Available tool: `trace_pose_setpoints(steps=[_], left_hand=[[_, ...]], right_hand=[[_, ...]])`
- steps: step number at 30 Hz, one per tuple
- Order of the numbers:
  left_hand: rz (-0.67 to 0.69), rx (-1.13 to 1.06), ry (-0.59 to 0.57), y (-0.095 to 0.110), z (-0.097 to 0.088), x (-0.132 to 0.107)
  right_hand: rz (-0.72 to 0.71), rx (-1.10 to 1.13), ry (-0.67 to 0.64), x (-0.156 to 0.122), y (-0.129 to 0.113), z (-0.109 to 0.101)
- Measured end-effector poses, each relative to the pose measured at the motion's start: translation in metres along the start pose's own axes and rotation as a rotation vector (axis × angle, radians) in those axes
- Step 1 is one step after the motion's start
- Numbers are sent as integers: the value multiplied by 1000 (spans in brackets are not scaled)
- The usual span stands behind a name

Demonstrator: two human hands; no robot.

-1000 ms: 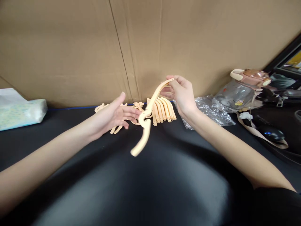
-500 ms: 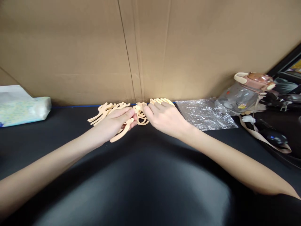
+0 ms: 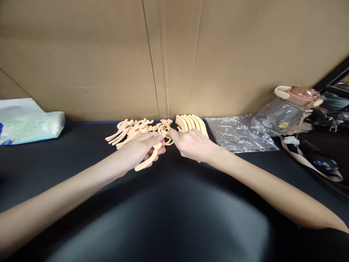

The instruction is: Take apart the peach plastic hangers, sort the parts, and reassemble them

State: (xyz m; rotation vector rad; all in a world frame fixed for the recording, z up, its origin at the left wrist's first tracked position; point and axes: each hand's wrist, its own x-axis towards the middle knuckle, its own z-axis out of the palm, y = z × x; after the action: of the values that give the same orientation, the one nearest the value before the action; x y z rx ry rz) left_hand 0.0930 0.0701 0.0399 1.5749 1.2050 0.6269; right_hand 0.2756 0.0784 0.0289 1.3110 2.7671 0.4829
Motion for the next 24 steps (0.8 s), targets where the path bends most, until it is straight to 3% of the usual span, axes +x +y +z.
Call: trace_pose_setpoints(steps=[4,7,11,13,16,19,21,24], left_hand=[[1,33,-62,6,-11,-1],[35,132,-108,15,-8,-10],[29,154,-190,26,-13,-13],[39,184,-92,27,-33,-3],[39,260,120,17,-78,17],[-59,306,199,1,-121,33],[-136,327,217,-9,-138,36],[-175,330,220,-17,-146,34]], right_hand=[[62,91,24,2,2,-6],[165,135,55,4,11,-7],[306,303,184,5,30,-9],[327,452,297,5,44,-12],[376,699,471,5,71,-11],[531,925,582,5,99,-7],[604,991,622,3,113,-2],[646,937,681,-6,123,7]])
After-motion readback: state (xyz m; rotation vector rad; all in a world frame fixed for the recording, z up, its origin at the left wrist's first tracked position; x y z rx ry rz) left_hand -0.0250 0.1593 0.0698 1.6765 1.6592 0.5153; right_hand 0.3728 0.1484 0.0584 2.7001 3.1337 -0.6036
